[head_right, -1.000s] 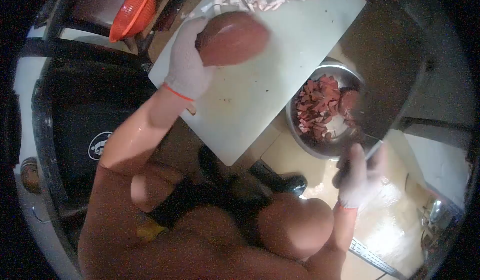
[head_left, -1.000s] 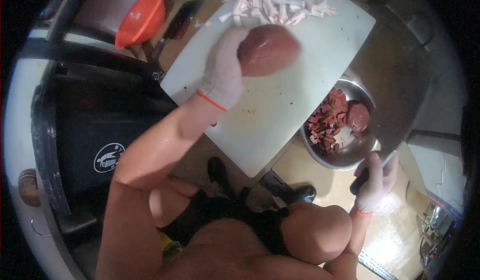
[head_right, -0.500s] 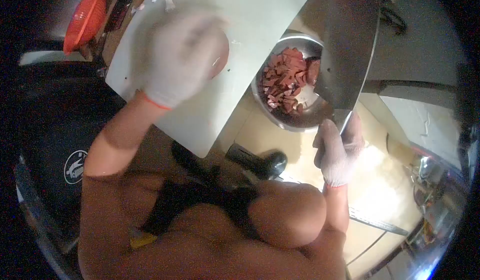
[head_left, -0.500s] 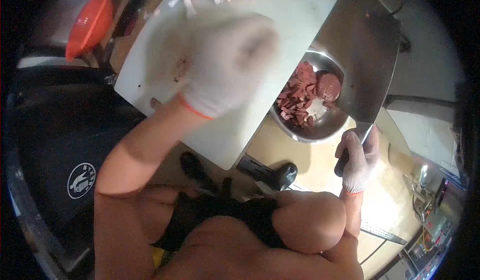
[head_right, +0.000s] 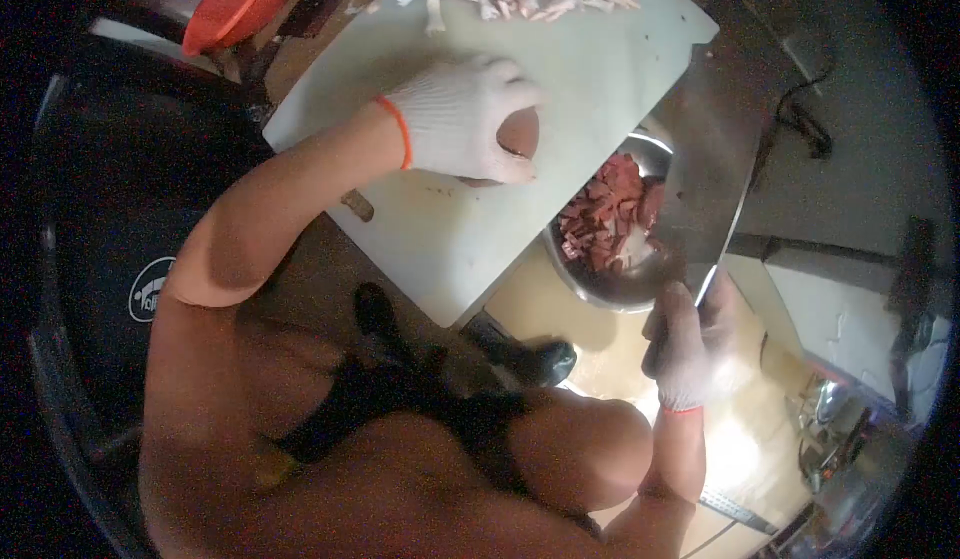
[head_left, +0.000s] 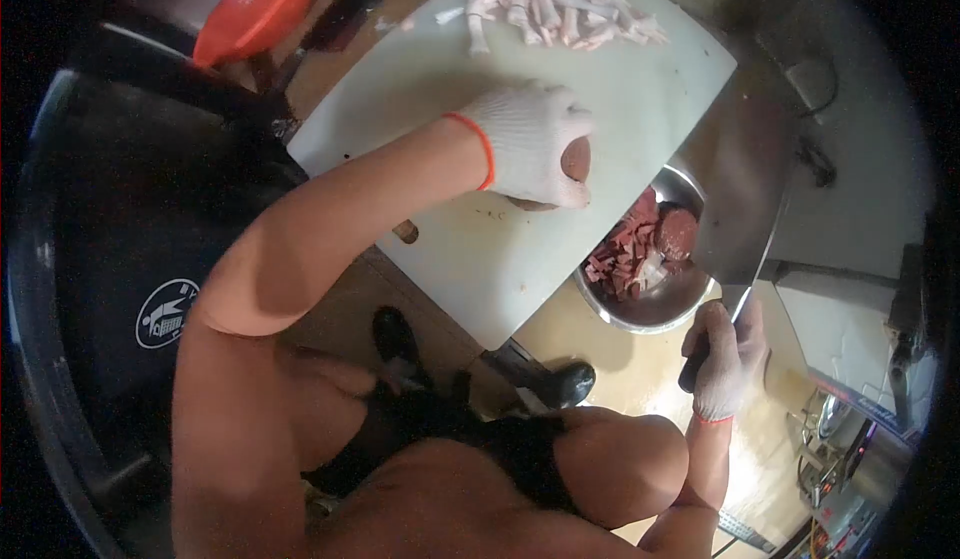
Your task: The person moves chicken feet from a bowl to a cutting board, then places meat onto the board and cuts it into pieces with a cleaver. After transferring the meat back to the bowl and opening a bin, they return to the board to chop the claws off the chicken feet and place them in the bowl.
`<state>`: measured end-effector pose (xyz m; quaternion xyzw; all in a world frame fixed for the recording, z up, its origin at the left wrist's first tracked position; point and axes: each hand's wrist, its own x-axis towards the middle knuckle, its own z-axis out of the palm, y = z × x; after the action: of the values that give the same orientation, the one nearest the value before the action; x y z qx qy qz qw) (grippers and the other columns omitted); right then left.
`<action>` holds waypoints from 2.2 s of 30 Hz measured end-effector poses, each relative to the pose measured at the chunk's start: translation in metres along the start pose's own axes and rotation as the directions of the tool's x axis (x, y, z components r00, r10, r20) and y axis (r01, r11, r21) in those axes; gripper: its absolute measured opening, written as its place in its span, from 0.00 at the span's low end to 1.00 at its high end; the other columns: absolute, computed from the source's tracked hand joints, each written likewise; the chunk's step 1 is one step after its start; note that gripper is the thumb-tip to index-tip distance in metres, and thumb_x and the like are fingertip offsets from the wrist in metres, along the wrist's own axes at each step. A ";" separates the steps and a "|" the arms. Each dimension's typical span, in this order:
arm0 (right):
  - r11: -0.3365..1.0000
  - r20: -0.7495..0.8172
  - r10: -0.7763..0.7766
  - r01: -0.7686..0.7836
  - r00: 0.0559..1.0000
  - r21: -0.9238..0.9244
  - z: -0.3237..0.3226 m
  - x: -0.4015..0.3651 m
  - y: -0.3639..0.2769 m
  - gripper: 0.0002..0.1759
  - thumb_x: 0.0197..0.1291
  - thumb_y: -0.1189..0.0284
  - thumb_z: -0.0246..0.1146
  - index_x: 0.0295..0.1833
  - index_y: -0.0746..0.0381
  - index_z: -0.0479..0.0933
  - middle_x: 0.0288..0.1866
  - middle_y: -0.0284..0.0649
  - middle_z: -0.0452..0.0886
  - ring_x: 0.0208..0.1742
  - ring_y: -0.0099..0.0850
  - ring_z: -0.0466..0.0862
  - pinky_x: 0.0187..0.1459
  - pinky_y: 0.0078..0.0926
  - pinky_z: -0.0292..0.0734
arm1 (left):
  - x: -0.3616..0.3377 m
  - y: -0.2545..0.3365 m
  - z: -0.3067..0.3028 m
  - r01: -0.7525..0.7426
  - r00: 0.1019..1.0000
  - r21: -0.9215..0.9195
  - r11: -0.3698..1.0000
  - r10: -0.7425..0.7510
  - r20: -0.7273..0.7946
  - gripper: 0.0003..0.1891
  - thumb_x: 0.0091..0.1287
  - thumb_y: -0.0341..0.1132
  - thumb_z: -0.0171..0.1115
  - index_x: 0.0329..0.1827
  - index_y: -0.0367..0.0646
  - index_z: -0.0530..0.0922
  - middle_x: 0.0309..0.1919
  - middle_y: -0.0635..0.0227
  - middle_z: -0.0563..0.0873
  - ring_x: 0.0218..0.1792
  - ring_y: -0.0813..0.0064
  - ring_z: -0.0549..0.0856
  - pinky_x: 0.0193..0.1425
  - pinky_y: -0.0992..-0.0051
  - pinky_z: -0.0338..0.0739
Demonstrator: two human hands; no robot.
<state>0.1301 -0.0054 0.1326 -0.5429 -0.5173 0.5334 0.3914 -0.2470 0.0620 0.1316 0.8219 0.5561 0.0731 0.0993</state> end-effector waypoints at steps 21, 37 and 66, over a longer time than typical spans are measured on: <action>0.696 0.679 -0.191 0.586 0.709 -0.416 0.113 0.054 -0.070 0.26 0.80 0.76 0.71 0.80 0.66 0.85 0.43 0.45 0.95 0.38 0.45 0.95 0.47 0.41 0.91 | -0.168 -0.027 0.040 0.044 0.902 -0.131 0.990 -0.095 -0.422 0.26 0.69 0.35 0.81 0.70 0.43 0.89 0.74 0.53 0.86 0.75 0.41 0.86 0.82 0.44 0.82; 0.709 0.705 -0.042 0.518 0.708 -0.478 0.130 0.037 -0.070 0.26 0.80 0.74 0.71 0.80 0.66 0.85 0.36 0.53 0.88 0.38 0.47 0.94 0.48 0.40 0.88 | -0.183 -0.026 0.027 0.054 0.913 -0.182 0.982 -0.122 -0.389 0.20 0.73 0.37 0.80 0.66 0.43 0.91 0.69 0.55 0.89 0.67 0.44 0.89 0.77 0.45 0.84; 0.780 0.684 -0.208 0.541 0.700 -0.317 0.118 0.008 -0.093 0.24 0.82 0.77 0.71 0.78 0.71 0.85 0.47 0.49 0.97 0.44 0.34 0.97 0.50 0.34 0.90 | -0.193 -0.047 0.039 0.001 0.918 -0.072 0.997 -0.029 -0.395 0.16 0.73 0.41 0.80 0.57 0.44 0.91 0.62 0.57 0.90 0.63 0.43 0.87 0.73 0.44 0.83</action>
<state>-0.0005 0.0022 0.2078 -0.2986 -0.8365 0.4335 0.1522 -0.3516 -0.1035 0.0804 0.7820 0.5680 0.2564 0.0143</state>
